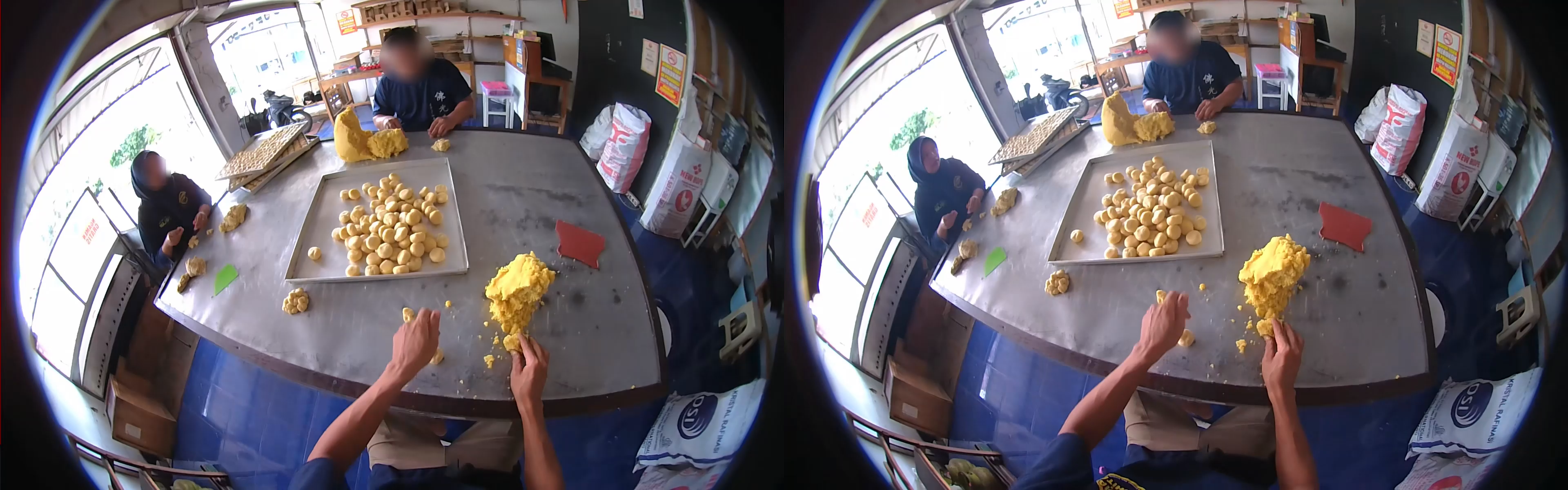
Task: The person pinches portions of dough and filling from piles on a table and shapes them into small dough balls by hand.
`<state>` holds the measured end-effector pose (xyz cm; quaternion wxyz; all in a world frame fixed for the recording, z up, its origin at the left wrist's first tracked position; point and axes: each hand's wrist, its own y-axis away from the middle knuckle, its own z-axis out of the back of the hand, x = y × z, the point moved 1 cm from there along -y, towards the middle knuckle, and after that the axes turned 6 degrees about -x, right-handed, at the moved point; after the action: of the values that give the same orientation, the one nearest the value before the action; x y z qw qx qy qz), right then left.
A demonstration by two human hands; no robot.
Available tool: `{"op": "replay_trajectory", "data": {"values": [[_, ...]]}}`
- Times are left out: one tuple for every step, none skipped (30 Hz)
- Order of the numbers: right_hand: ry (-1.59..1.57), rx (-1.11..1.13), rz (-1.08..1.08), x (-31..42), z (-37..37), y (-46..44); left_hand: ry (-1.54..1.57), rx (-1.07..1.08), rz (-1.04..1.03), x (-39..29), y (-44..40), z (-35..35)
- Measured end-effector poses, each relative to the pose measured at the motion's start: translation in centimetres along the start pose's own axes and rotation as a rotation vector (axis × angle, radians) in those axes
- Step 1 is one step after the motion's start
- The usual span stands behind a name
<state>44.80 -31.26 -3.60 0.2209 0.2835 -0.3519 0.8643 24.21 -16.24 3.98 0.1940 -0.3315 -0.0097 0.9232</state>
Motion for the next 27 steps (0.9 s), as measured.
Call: {"op": "replay_trajectory", "data": {"values": [[0.001,-0.007,0.006,-0.1,-0.1,0.0,-0.076,-0.1,-0.065,0.4,-1.4,-1.5],[-0.005,0.003,-0.004,-0.1,-0.1,0.0,-0.152,-0.198,-0.132,1.0,-2.4,-3.2],[-0.009,0.01,-0.016,0.0,0.0,-0.1,-0.209,-0.246,-0.144,2.0,-2.8,-5.1],[-0.011,0.017,-0.031,0.1,0.1,-0.1,-0.265,-0.291,-0.157,3.0,-2.8,-7.2],[-0.011,-0.005,-0.033,0.0,0.2,0.0,-0.322,-0.331,-0.171,3.4,-2.5,-8.5],[-0.012,-0.029,-0.039,-0.2,0.1,0.1,-0.269,-0.342,-0.197,2.8,-2.6,-7.4],[-0.015,-0.056,-0.048,-0.5,-0.2,0.1,-0.193,-0.285,-0.214,3.2,-2.9,-7.0],[0.023,-0.055,-0.033,-1.0,-0.3,0.3,-0.116,-0.221,-0.224,3.9,-2.6,-6.5],[0.043,-0.058,-0.008,-0.8,-0.1,0.2,-0.038,-0.158,-0.231,4.7,-2.3,-6.1],[0.061,-0.062,0.016,-0.3,0.1,-0.1,0.022,-0.063,-0.177,4.1,-1.1,-4.5],[0.079,-0.062,0.039,0.0,0.2,-0.1,-0.01,-0.046,-0.255,4.0,0.6,-3.9],[0.108,-0.059,0.04,-0.1,0.0,-0.2,-0.042,-0.033,-0.334,4.2,2.7,-3.6],[0.114,-0.039,0.076,-0.2,-0.1,-0.3,-0.075,-0.024,-0.415,4.1,4.1,-2.7],[0.118,-0.02,0.116,-0.4,-0.1,-0.5,0.024,0.173,-0.359,3.7,5.1,-1.0],[0.119,-0.002,0.158,-0.4,-0.2,-0.8,0.101,0.222,-0.235,4.8,4.9,-0.4],[0.113,0.004,0.15,0.1,-0.1,-1.0,0.177,0.27,-0.109,5.9,4.3,0.1],[0.121,0.012,0.145,0.2,-0.4,-1.3,0.252,0.317,0.022,6.7,3.9,0.3],[0.131,0.025,0.142,0.2,-0.4,-1.6,0.365,-0.029,-0.068,5.4,2.7,1.6],[0.142,0.035,0.14,0.2,-0.4,-2.0,0.467,-0.38,-0.16,4.1,1.4,2.9],[0.134,0.031,0.161,0.0,-0.6,-2.4,0.313,-0.343,-0.214,4.5,0.3,2.9],[0.153,0.06,0.171,0.0,-0.4,-2.4,0.162,-0.309,-0.271,5.6,-1.1,2.3],[0.174,0.086,0.184,0.1,-0.2,-2.6,0.014,-0.277,-0.328,7.0,-2.1,1.5],[0.195,0.105,0.201,0.1,0.1,-3.0,0.037,-0.122,-0.382,9.0,-3.0,-0.1],[0.207,0.097,0.222,-0.2,-0.1,-3.1,0.017,-0.093,-0.41,10.0,-3.7,-1.3],[0.236,0.15,0.245,-0.8,0.0,-3.2,-0.006,-0.064,-0.442,9.9,-4.0,-1.6],[0.264,0.199,0.264,-1.4,0.1,-3.3,0.021,-0.084,-0.399,9.9,-3.8,-1.8],[0.291,0.244,0.275,-1.6,-0.1,-3.7,0.043,-0.099,-0.363,9.0,-3.5,-1.5]]}}
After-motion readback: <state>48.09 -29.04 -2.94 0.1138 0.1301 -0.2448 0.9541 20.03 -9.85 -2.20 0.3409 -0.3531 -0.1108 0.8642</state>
